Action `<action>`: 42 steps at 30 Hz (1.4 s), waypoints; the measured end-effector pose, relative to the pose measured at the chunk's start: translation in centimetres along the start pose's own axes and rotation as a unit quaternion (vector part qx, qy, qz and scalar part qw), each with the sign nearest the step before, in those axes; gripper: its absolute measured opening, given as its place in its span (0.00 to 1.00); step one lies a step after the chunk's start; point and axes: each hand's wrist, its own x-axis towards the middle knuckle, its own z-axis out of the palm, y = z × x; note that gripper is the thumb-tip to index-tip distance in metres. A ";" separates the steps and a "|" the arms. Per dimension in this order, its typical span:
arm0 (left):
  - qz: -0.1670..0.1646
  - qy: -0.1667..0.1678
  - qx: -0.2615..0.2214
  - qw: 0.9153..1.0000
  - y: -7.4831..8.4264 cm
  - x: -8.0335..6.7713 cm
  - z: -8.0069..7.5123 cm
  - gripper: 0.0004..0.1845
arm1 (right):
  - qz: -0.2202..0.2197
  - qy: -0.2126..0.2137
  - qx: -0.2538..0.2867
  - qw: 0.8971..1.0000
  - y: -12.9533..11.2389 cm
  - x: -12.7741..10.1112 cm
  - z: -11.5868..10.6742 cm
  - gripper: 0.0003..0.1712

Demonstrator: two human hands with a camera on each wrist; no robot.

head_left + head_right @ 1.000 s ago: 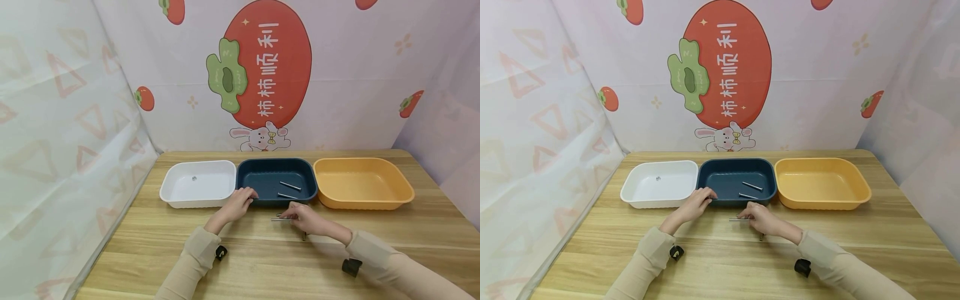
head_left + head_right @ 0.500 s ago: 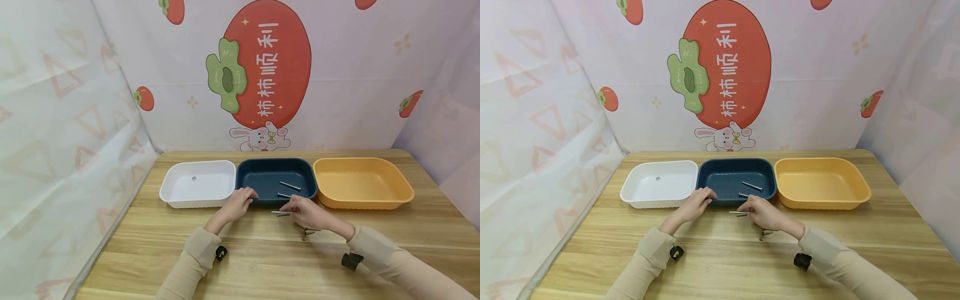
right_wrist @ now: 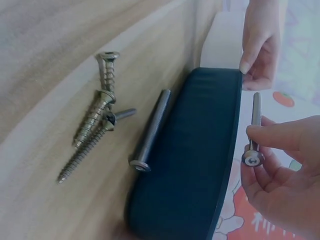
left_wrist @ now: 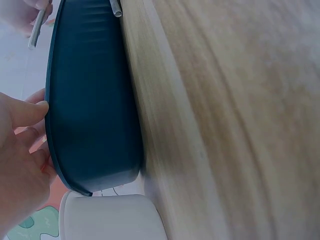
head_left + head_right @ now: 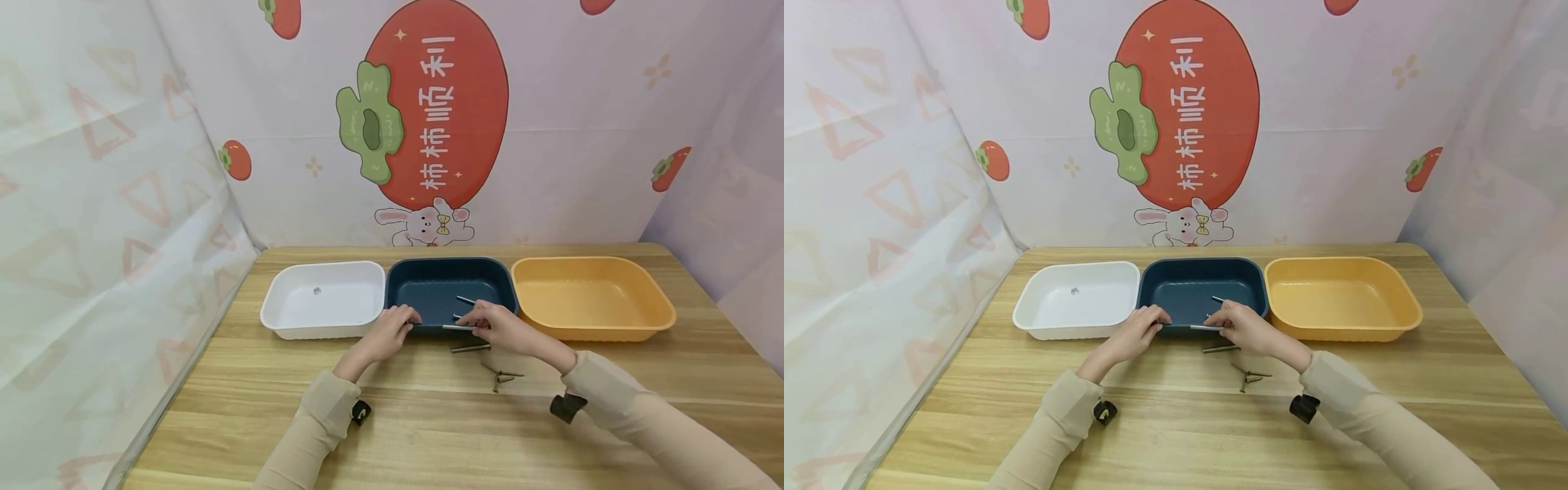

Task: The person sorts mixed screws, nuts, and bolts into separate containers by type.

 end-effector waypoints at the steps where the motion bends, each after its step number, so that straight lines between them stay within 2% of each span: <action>1: -0.001 0.000 0.000 1.000 0.0 0.0 0.0 0.08 | -0.002 0.002 -0.002 1.000 0.1 0.1 -0.1 0.15; 17: -0.007 -0.009 -0.006 1.000 0.0 0.1 -0.1 0.08 | 0.001 0.016 -0.007 1.000 1.1 2.0 -0.9 0.14; 42: -0.009 -0.003 -0.017 1.000 0.1 0.0 -0.2 0.08 | 0.043 -0.016 -0.015 0.999 2.4 4.7 -1.5 0.16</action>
